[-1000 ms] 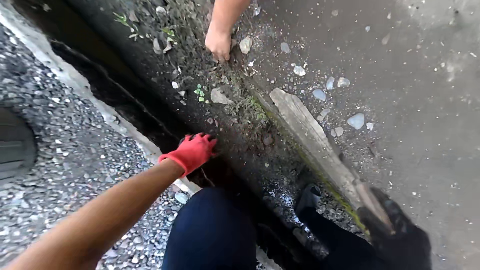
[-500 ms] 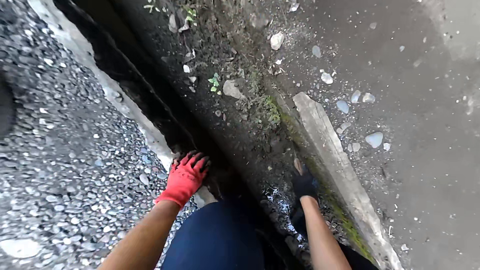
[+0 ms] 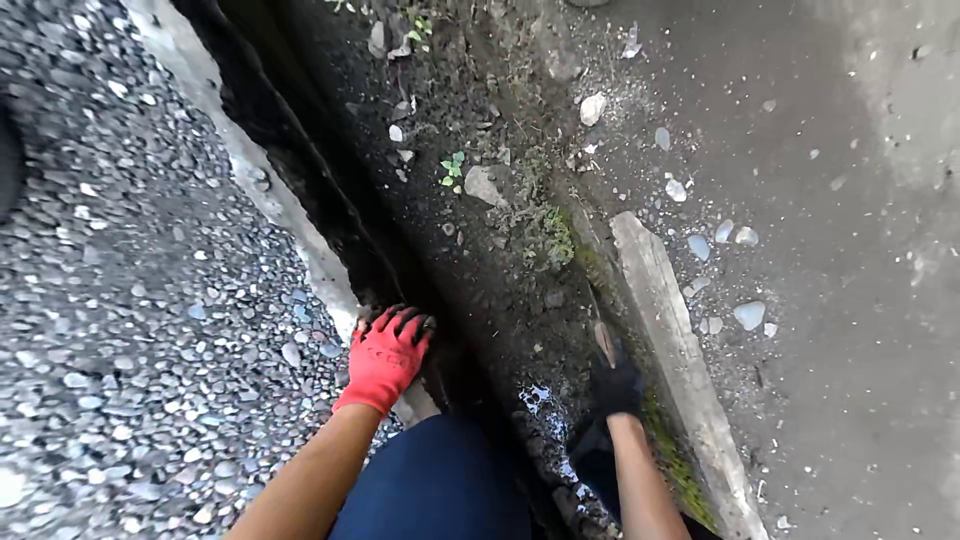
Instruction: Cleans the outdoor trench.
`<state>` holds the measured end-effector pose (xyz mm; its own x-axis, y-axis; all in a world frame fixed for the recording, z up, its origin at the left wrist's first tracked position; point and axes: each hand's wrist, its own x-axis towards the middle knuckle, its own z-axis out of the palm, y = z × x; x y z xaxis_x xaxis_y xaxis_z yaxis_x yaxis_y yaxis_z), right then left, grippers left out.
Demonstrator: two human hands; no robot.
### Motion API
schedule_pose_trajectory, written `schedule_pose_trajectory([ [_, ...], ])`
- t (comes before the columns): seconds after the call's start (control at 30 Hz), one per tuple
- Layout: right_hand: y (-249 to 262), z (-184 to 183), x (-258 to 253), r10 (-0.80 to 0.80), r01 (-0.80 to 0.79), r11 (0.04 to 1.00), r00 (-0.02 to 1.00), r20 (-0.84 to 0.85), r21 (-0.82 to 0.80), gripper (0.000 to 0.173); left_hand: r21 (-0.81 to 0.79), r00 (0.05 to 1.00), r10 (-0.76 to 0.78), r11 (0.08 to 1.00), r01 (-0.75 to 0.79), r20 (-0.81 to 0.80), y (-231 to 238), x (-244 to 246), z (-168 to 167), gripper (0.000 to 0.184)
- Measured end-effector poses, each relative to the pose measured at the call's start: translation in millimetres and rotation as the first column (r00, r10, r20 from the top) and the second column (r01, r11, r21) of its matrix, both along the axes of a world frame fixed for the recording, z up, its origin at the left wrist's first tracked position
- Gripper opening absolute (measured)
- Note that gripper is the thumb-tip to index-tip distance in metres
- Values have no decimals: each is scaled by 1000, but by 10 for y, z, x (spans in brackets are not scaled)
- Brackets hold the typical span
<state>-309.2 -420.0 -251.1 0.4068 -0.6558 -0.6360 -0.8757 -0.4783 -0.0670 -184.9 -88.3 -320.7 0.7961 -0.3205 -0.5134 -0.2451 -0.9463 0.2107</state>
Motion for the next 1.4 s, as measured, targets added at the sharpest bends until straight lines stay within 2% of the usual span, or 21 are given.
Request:
schedule_pose_trajectory([
  [0.07, 176, 432, -216, -61, 62, 998, 996, 58, -17, 65, -1, 1000, -1, 1000, 1, -5, -8, -1, 18, 44],
  [0.13, 246, 580, -286, -109, 115, 992, 988, 109, -56, 67, -7, 1000, 5, 1000, -5, -6, -22, 1, 14, 45],
  [0.17, 229, 516, -226, -120, 127, 991, 986, 113, -51, 66, -4, 1000, 7, 1000, -7, -14, -19, -12, 11, 45],
  [0.23, 147, 159, 69, -80, 84, 996, 989, 124, -25, 64, 0, 1000, -5, 1000, 5, -28, -9, -7, 22, 44],
  [0.3, 62, -254, 479, -1, 2, 1000, 996, 91, -17, 61, -3, 999, -13, 1000, 13, -35, -2, 19, 38, 44],
  [0.37, 45, -442, 734, 13, -13, 1000, 999, 32, 4, 59, -3, 999, -9, 1000, 9, -51, 13, 11, 40, 45],
  [0.43, 143, -314, 644, -49, 48, 999, 996, 70, 26, 60, -2, 998, -8, 1000, 8, -59, 23, 4, 41, 45],
  [0.53, 364, 57, 318, -106, 115, 993, 975, 198, -35, 62, -16, 998, -12, 1000, 12, -56, 21, 25, 18, 47],
  [0.57, 388, 83, 314, -108, 122, 991, 972, 209, -55, 63, -30, 999, -14, 999, 13, -42, 17, 18, 14, 46],
  [0.63, 343, -86, 522, -87, 97, 994, 975, 206, -41, 62, -38, 999, -17, 999, 16, -46, 10, -4, 19, 46],
  [0.73, 150, -645, 1201, -6, 2, 999, 994, 106, 39, 59, -42, 999, -24, 999, 23, -28, 8, 28, 14, 45],
  [0.8, 99, -866, 1454, 45, -47, 998, 997, 69, 41, 58, -31, 998, -14, 999, 12, -54, 20, 20, 21, 44],
  [0.83, 124, -832, 1445, 34, -37, 999, 996, 81, 34, 58, -32, 998, -14, 999, 13, -54, 32, 9, 13, 44],
  [0.93, 330, -369, 1085, -56, 53, 998, 981, 184, 19, 62, -47, 998, -15, 999, 12, -66, 40, 14, -5, 45],
  [1.0, 461, -205, 902, -106, 118, 993, 962, 251, -31, 63, -54, 997, -15, 998, 11, -79, 45, 22, -18, 45],
  [1.07, 457, -313, 988, -94, 107, 993, 964, 250, -40, 61, -66, 997, -16, 998, 10, -80, 48, 11, -11, 44],
  [1.2, 219, -951, 1648, 78, -80, 997, 991, 105, 12, 60, -90, 999, -18, 996, 15, -26, 52, 6, -15, 43],
  [1.23, 194, -986, 1739, 99, -100, 995, 990, 101, 14, 59, -87, 999, -16, 996, 14, -32, 57, 4, -14, 43],
  [1.3, 221, -749, 1710, 82, -83, 997, 988, 134, 1, 59, -77, 997, -19, 997, 14, -69, 56, 5, 9, 44],
  [1.4, 386, -129, 1411, 41, -26, 998, 952, 302, -56, 63, -65, 988, 9, 998, -19, -156, 21, 73, 75, 44],
])
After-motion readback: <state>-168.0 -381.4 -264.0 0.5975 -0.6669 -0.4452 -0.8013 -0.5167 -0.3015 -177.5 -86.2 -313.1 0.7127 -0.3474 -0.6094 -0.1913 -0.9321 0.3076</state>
